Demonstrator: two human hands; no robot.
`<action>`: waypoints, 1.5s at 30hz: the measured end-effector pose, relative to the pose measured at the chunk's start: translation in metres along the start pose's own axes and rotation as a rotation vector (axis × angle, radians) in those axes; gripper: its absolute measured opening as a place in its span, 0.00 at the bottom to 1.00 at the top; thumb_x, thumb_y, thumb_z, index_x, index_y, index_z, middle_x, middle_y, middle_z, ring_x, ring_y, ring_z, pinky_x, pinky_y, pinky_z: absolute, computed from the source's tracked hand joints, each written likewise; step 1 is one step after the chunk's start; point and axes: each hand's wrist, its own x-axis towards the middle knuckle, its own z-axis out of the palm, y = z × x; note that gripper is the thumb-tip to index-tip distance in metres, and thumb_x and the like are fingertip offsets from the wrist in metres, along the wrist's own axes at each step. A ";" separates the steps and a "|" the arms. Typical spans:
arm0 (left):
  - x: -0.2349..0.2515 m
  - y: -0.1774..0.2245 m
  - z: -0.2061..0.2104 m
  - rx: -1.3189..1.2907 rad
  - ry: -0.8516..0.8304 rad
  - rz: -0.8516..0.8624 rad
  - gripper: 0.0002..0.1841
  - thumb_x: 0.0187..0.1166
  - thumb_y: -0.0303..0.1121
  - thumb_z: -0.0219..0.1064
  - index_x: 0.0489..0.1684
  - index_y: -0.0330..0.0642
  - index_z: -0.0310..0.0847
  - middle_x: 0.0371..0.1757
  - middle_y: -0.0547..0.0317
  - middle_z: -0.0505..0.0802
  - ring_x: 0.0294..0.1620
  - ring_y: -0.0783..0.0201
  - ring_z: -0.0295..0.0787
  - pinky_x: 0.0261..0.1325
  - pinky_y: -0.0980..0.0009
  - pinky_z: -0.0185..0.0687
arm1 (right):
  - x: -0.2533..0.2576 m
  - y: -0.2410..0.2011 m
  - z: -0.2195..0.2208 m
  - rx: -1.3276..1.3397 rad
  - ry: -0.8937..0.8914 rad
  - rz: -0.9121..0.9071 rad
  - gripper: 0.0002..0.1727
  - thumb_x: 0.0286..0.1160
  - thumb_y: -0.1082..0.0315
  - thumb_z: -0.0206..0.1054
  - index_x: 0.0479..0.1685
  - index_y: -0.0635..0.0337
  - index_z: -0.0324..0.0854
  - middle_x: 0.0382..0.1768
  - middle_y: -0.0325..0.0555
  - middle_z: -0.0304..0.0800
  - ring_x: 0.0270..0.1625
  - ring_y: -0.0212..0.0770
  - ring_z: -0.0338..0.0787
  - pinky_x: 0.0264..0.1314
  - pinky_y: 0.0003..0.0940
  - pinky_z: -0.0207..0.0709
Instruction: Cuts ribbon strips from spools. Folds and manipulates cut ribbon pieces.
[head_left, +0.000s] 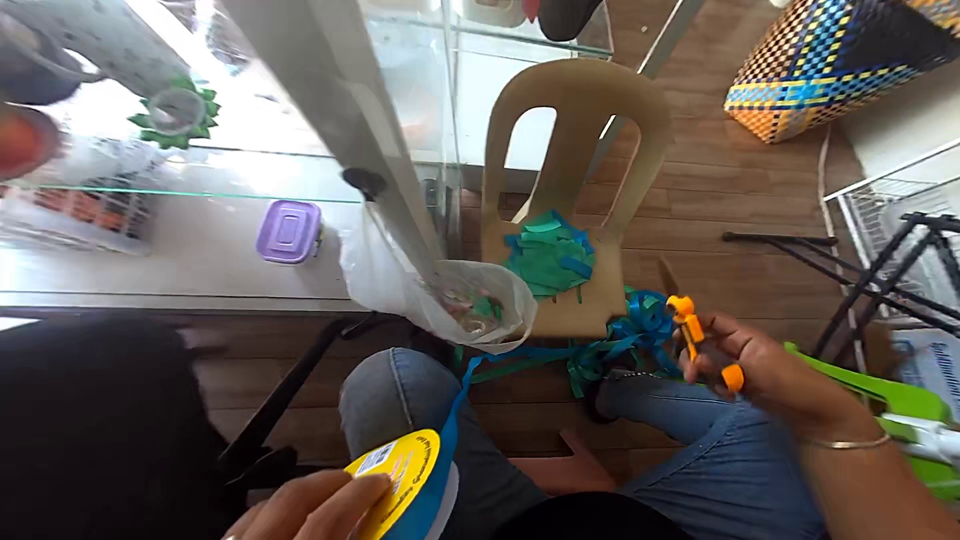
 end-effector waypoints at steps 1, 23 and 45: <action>-0.002 -0.004 -0.002 -0.032 -0.009 -0.009 0.16 0.72 0.32 0.74 0.54 0.33 0.86 0.51 0.33 0.91 0.47 0.39 0.90 0.43 0.48 0.84 | 0.001 0.007 0.025 0.068 -0.074 -0.038 0.21 0.69 0.57 0.76 0.60 0.45 0.76 0.33 0.27 0.92 0.28 0.20 0.87 0.24 0.15 0.76; -0.010 -0.032 0.015 -0.130 0.203 -0.160 0.26 0.61 0.46 0.78 0.60 0.49 0.85 0.52 0.61 0.93 0.46 0.65 0.91 0.48 0.56 0.88 | 0.006 0.022 0.215 0.160 -0.866 -0.161 0.36 0.83 0.39 0.51 0.79 0.57 0.61 0.42 0.34 0.83 0.34 0.25 0.78 0.33 0.21 0.70; -0.016 -0.033 0.022 -0.079 0.272 -0.092 0.24 0.61 0.46 0.77 0.57 0.50 0.86 0.51 0.63 0.93 0.45 0.64 0.91 0.44 0.56 0.88 | 0.007 0.021 0.225 0.376 -0.760 -0.255 0.14 0.85 0.58 0.63 0.61 0.54 0.75 0.31 0.27 0.85 0.31 0.21 0.82 0.32 0.15 0.73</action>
